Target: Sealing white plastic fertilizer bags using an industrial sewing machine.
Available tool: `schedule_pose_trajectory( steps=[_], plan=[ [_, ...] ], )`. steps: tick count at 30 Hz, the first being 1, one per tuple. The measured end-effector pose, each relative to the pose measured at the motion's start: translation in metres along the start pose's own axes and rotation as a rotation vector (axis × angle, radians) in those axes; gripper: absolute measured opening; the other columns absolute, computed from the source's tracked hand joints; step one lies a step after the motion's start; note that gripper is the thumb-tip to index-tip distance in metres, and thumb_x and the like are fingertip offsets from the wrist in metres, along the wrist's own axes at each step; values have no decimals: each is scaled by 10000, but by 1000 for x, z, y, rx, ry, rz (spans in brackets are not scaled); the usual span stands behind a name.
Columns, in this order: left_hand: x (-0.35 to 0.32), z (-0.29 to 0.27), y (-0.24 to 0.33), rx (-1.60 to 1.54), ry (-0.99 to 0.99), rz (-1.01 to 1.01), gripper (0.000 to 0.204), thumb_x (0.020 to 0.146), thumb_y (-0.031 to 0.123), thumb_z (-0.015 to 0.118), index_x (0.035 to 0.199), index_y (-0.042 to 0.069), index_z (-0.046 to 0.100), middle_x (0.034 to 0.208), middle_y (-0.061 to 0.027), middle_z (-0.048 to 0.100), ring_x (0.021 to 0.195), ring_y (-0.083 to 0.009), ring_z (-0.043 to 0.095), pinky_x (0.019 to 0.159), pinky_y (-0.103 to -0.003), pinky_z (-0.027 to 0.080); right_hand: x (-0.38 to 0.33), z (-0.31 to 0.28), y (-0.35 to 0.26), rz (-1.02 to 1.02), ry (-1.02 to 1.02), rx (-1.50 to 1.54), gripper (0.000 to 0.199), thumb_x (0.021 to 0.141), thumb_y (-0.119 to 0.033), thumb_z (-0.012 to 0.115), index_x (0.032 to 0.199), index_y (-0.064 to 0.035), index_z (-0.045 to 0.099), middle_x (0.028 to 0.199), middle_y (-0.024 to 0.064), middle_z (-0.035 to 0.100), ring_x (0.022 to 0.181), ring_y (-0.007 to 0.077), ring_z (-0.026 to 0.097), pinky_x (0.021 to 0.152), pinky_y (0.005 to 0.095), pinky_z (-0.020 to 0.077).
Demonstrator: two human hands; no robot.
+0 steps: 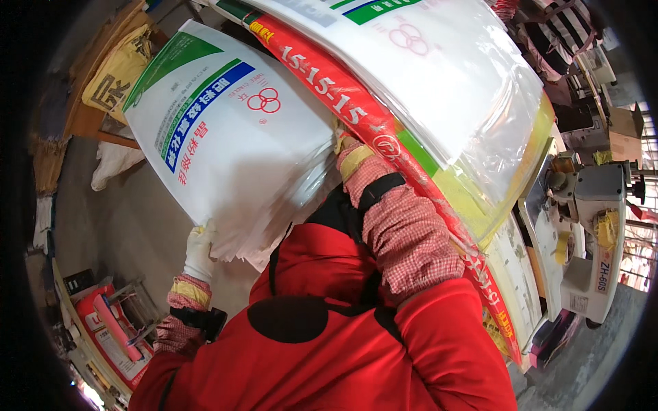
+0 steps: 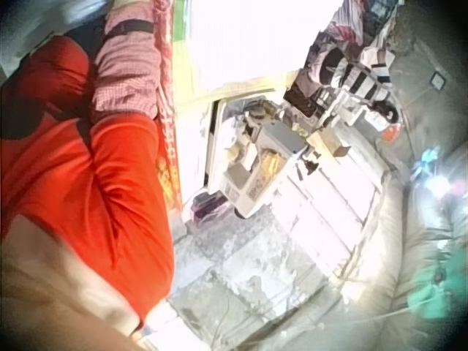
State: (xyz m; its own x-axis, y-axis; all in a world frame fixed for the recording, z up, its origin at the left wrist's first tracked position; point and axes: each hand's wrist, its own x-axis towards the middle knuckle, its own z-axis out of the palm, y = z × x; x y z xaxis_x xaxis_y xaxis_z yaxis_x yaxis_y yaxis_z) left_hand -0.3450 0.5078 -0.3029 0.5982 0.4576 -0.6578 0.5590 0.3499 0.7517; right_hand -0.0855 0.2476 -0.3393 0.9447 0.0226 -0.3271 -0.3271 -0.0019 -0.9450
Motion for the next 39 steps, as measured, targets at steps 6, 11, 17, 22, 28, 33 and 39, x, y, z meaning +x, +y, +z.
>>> schedule_pose_trajectory(
  steps=[6, 11, 17, 22, 28, 33, 39],
  plan=[
    [3, 1, -10, 67, 41, 25, 224, 832, 176, 705, 906, 92, 511, 764, 17, 492, 630, -87, 518, 461, -276, 481, -39, -15, -9, 432, 186, 181, 290, 878, -266, 631, 1105, -105, 550, 974, 151, 589, 901, 377, 615, 740, 509, 510],
    [9, -4, -18, 35, 73, 12, 257, 823, 180, 708, 921, 86, 490, 767, 10, 482, 595, -90, 489, 449, -278, 485, -71, -12, 1, 539, 7, 642, 425, 849, -326, 693, 1123, -69, 494, 950, 111, 573, 853, 362, 595, 734, 504, 510],
    [6, 2, -15, 187, 108, 0, 367, 781, 239, 746, 963, 68, 477, 804, -10, 489, 603, -93, 476, 450, -275, 487, -36, 3, 44, 37, -335, 451, 480, 899, -405, 590, 1129, 4, 493, 1074, 126, 569, 918, 246, 564, 829, 352, 465],
    [7, 1, -14, 181, 104, 53, 377, 785, 252, 737, 973, 51, 478, 795, -13, 487, 606, -97, 477, 420, -283, 470, -18, 3, 60, -308, -100, -353, 374, 964, -352, 421, 870, -19, 564, 734, 176, 601, 656, 287, 561, 639, 395, 457],
    [11, -6, -14, 82, -52, 43, 317, 810, 196, 711, 960, 47, 475, 758, -12, 509, 563, -92, 482, 390, -267, 417, -85, -36, 7, 68, 116, -122, 253, 855, -248, 578, 1012, -56, 624, 843, 149, 637, 760, 320, 617, 705, 400, 496],
    [7, -3, -12, 80, 3, 59, 276, 832, 159, 693, 954, 49, 471, 750, -14, 518, 534, -86, 480, 397, -257, 392, -138, -26, -23, -940, -346, -919, 269, 700, -128, 629, 962, -71, 658, 1000, 150, 608, 1020, 368, 544, 886, 403, 462],
    [3, -8, -15, 146, 64, 123, 289, 839, 197, 698, 961, 60, 476, 783, 1, 502, 629, -77, 494, 493, -250, 428, -108, 33, -30, -587, -615, -1140, 255, 805, -313, 605, 892, -92, 698, 979, 84, 652, 989, 325, 584, 812, 380, 498]
  ],
)
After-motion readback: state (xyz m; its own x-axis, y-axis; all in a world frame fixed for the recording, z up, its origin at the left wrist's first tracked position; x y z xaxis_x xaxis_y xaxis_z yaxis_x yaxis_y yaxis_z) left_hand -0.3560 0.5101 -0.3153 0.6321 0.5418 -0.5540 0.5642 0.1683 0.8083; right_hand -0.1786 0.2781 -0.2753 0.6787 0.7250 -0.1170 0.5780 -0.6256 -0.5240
